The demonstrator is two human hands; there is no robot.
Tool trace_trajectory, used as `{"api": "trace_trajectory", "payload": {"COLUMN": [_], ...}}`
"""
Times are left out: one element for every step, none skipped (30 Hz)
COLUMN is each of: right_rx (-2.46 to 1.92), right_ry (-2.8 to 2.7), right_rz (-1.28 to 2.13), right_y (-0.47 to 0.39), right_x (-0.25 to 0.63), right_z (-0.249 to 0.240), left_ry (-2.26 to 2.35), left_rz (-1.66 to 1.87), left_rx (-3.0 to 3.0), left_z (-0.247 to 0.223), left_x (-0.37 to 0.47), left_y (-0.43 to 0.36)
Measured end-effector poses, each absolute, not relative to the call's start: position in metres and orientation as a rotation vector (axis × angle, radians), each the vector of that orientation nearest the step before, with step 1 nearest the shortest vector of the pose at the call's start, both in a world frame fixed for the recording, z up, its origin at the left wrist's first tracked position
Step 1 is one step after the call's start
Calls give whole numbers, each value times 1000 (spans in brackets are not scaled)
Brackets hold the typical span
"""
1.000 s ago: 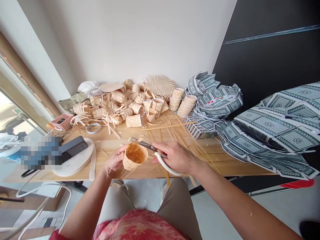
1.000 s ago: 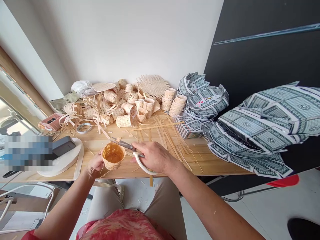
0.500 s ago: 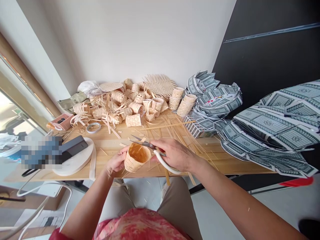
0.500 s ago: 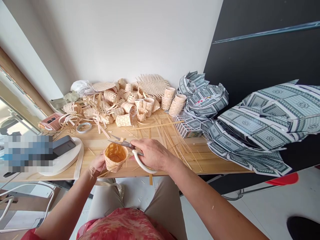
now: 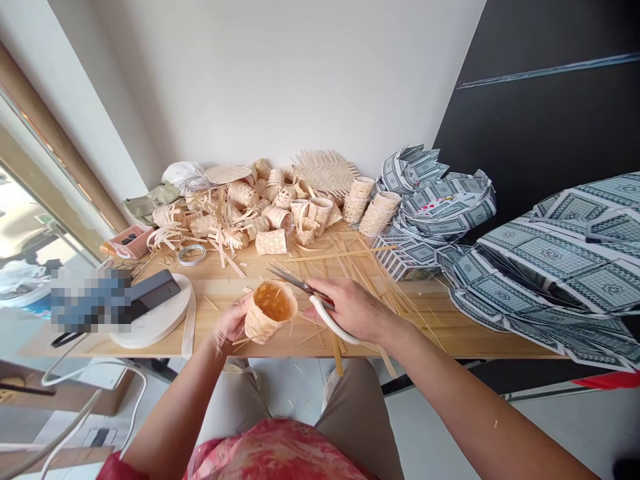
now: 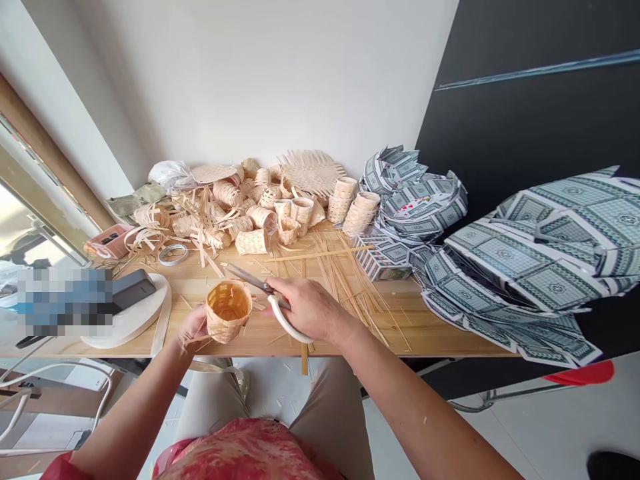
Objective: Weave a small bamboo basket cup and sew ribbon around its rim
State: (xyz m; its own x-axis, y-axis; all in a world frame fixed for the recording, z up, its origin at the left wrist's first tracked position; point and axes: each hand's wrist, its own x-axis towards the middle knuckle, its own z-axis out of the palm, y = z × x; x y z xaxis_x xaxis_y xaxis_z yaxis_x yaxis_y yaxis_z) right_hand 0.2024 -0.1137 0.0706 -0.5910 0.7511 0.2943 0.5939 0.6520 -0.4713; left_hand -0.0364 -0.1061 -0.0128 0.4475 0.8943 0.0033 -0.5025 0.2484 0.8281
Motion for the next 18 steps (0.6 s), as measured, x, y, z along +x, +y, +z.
{"api": "trace_trajectory", "payload": {"right_rx": [-1082,-1118,-1152,-1177,-1194,-1202,-1200,-1192,-1185,-1179,-1175,-1172,-1175,-1178,-1182,-1185,-1185,-1179], "right_ry": [-2380,-2366,-2364,-2375,-2394,-2415,-2437,-2454,-2467,-2479,-2492,-2507,-2523,-2538,-2551,-2563,-2574,-2584], "right_rz": [448,448,450,452,452,445,428,403,372,335,294,250,201,151,99,52,12,-18], "right_y": [-113,-113,-113,-114,-115,-117,-118,-119,-120,-121,-121,-121,-121,-121,-120,-120,-119,-119], "right_x": [204,207,209,210,212,212,212,211,210,208,207,206,205,204,204,204,204,205], "right_z": [72,74,77,79,80,81,82,81,80,79,78,78,77,77,77,77,78,79], "left_ry": [546,556,564,571,574,570,561,550,538,525,514,507,505,506,509,513,516,516], "left_rz": [1031,1049,1060,1065,1062,1056,1044,1032,1022,1014,1005,997,993,992,996,999,1004,1006], "left_rx": [875,876,876,876,878,881,887,894,899,900,898,893,885,878,872,870,870,873], "left_z": [-13,-14,-14,-15,-16,-17,-18,-19,-20,-20,-21,-21,-21,-21,-21,-20,-19,-19], "left_x": [-38,-39,-40,-41,-42,-43,-43,-43,-42,-41,-41,-40,-39,-39,-38,-38,-38,-37], "left_y": [-105,-104,-103,-102,-101,-101,-100,-99,-99,-98,-98,-98,-99,-99,-100,-100,-101,-101]}}
